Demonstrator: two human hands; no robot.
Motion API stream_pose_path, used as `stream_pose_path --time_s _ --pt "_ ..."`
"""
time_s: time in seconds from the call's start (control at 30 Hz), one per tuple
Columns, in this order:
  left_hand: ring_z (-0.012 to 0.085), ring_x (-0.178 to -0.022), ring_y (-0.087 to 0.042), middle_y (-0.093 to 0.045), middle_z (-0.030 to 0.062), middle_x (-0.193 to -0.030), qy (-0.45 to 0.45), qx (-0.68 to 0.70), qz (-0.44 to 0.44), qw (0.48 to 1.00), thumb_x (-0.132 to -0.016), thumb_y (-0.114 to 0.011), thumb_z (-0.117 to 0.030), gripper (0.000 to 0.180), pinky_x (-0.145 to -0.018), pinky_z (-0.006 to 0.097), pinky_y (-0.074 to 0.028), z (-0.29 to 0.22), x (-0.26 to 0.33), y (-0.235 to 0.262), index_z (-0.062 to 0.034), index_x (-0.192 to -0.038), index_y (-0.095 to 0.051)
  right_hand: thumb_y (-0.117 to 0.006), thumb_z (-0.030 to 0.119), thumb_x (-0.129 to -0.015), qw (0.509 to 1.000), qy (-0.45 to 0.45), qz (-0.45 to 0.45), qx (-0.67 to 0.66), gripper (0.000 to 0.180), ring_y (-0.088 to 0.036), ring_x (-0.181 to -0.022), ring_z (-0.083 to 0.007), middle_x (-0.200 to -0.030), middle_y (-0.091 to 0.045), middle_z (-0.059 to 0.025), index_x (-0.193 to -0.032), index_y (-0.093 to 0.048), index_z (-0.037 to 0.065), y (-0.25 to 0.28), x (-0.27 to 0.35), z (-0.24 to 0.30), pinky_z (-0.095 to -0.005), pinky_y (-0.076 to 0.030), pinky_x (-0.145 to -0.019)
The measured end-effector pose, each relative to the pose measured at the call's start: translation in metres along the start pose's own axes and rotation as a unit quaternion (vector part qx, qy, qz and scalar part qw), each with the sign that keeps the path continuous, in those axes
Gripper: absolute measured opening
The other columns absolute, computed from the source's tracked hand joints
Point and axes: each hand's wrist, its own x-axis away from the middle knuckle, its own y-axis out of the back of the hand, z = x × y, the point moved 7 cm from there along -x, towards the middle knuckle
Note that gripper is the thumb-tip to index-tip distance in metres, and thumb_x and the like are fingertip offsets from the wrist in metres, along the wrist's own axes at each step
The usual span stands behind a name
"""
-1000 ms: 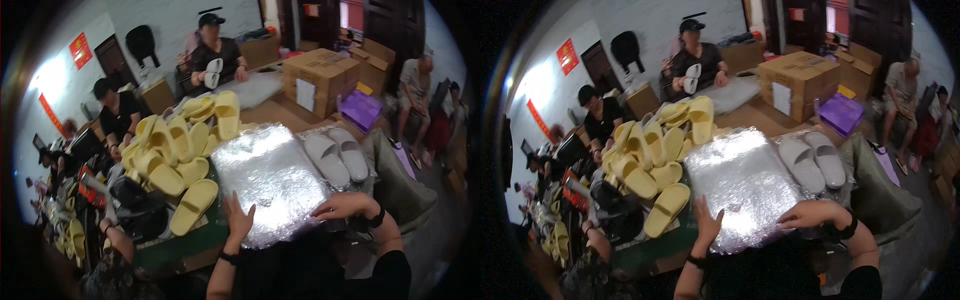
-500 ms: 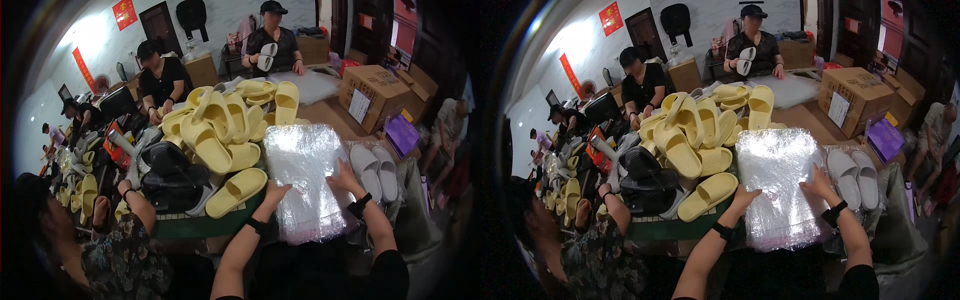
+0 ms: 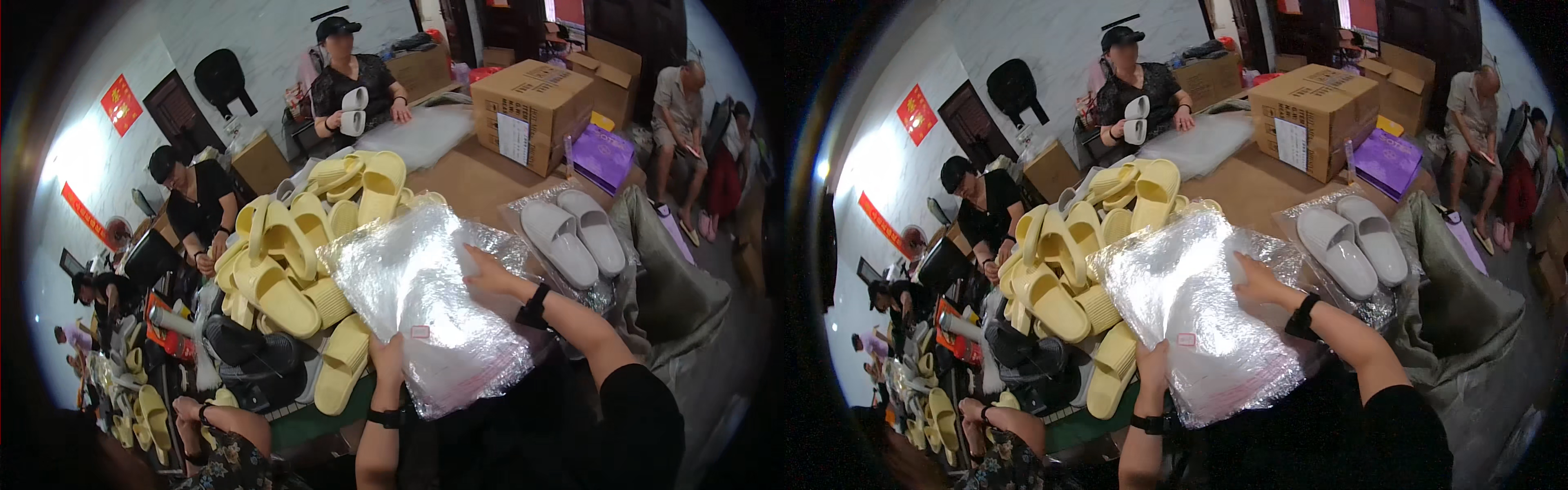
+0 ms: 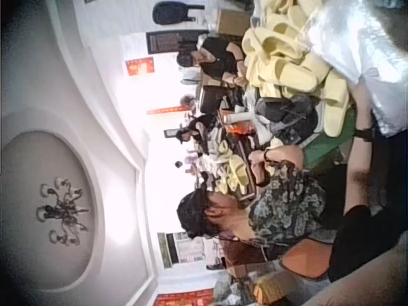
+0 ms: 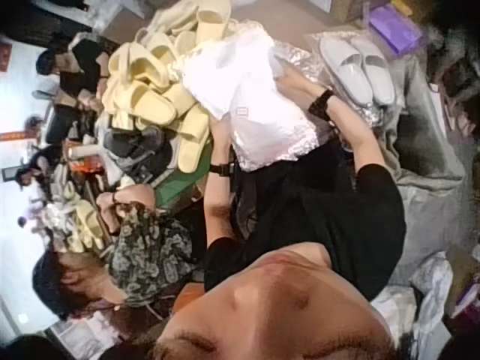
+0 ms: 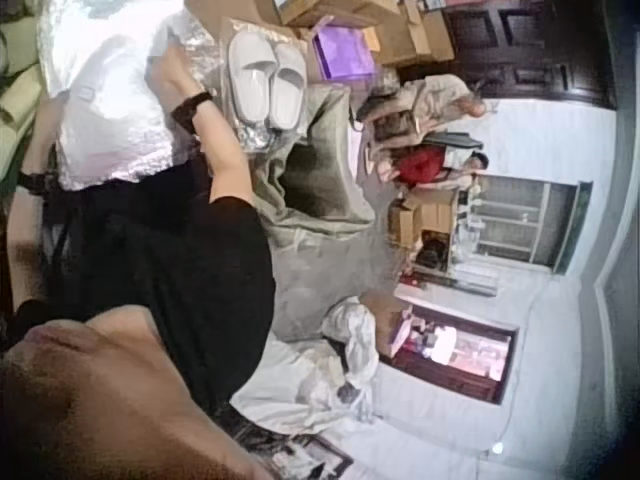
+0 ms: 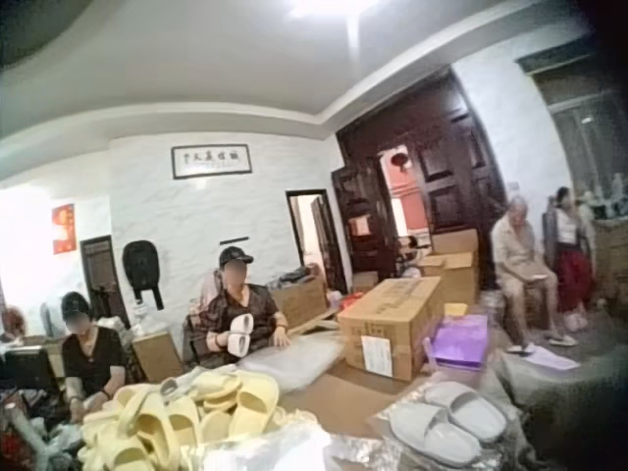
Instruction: The recorder is seen putting sandals into plastic bags for packaging in a shoe factory environment.
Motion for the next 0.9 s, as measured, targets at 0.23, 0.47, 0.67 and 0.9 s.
stream_pose_path --time_s 0.23,0.47,0.67,0.9 --pt "0.0232 -0.099 -0.055 -0.051 0.0147 -0.117 0.018 -0.055 0.001 0.998 -0.078 -0.057 0.004 0.054 -0.083 0.032 -0.046 -0.002 0.0 0.004 0.004 -0.127 -0.034 -0.065 0.03 -0.08 0.989 -0.014 -0.078 0.128 0.073 -0.033 -0.128 -0.0427 -0.139 -0.034 -0.028 -0.141 -0.029 0.008 0.043 0.031 0.006 -0.0468 -0.03 -0.105" --pt "0.0363 -0.133 -0.025 -0.017 0.0251 -0.147 -0.03 -0.256 0.001 0.966 -0.079 -0.068 -0.013 0.097 -0.109 0.042 -0.024 -0.064 0.046 -0.008 -0.001 -0.145 0.002 -0.067 0.03 -0.077 0.962 -0.059 -0.238 0.119 0.072 -0.034 -0.129 -0.0393 -0.138 -0.039 -0.0214 -0.138 -0.034 0.011 0.153 0.115 -0.018 -0.0483 -0.028 -0.105" --pt "0.0445 -0.117 -0.041 -0.037 0.0284 -0.136 -0.286 -0.632 0.195 0.693 -0.081 -0.064 -0.034 0.057 -0.094 0.052 -0.034 -0.057 0.138 -0.12 -0.0153 -0.132 -0.048 -0.071 0.03 -0.073 0.919 -0.297 -0.217 0.141 0.086 -0.035 -0.128 -0.039 -0.143 -0.034 -0.0172 -0.142 -0.024 0.009 0.163 0.126 -0.111 -0.0576 -0.024 -0.104" --pt "0.0439 -0.121 -0.039 -0.04 0.0273 -0.134 -0.271 -0.716 0.165 0.622 -0.084 -0.056 -0.047 0.049 -0.095 0.054 -0.031 -0.015 0.145 -0.111 -0.0251 -0.128 -0.054 -0.067 0.022 -0.075 0.946 -0.174 -0.17 0.215 0.075 -0.039 -0.126 -0.0343 -0.138 -0.04 -0.0179 -0.138 -0.03 0.007 0.107 0.107 -0.076 -0.0531 -0.034 -0.099"
